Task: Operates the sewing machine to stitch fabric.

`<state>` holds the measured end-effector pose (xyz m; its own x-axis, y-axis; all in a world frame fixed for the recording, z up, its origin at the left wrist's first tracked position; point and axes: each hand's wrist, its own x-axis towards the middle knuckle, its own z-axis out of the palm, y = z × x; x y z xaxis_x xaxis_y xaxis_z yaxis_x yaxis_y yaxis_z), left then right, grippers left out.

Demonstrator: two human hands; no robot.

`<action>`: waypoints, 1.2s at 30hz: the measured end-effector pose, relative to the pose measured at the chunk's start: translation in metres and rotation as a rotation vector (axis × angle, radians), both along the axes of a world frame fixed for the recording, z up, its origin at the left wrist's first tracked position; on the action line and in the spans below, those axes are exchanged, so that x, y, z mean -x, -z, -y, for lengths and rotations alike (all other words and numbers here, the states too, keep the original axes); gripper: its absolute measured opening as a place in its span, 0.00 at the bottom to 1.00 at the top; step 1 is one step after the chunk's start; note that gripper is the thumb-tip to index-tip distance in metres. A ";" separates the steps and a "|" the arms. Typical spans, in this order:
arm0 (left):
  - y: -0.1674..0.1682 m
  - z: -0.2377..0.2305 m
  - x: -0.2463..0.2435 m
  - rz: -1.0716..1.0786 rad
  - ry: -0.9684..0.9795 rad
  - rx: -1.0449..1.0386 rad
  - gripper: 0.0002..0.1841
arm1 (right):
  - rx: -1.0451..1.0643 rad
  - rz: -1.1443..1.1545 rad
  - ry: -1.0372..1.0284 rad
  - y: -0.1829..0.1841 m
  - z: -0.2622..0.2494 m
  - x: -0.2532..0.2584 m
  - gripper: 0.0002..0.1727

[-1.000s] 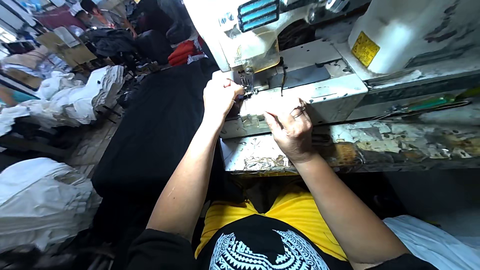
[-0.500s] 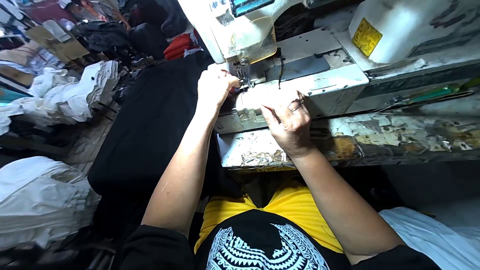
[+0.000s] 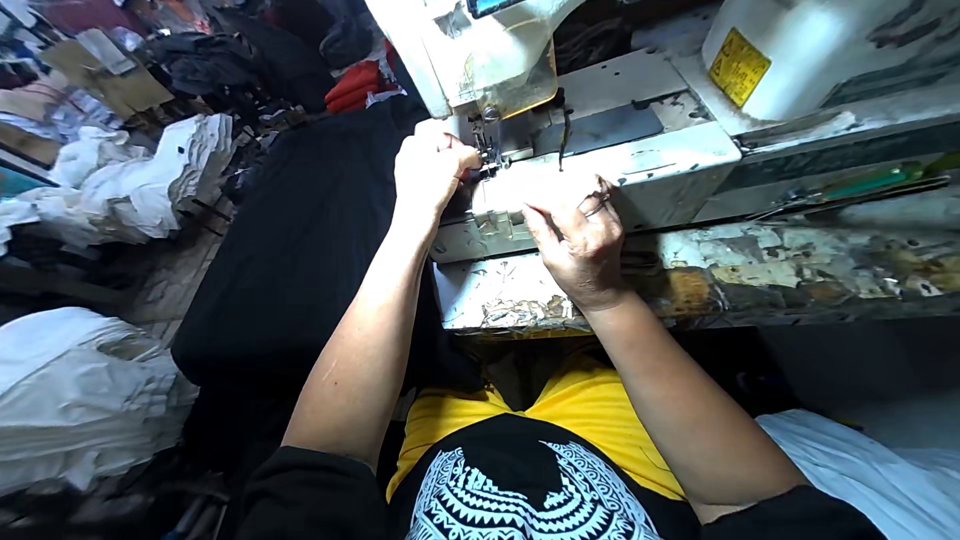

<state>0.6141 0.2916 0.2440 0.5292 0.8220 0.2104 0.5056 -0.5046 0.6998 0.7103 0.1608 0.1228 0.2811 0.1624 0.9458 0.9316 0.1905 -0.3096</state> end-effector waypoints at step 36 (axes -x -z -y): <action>0.012 -0.017 0.017 0.127 0.355 -0.097 0.04 | 0.009 0.020 0.029 0.001 0.002 -0.001 0.06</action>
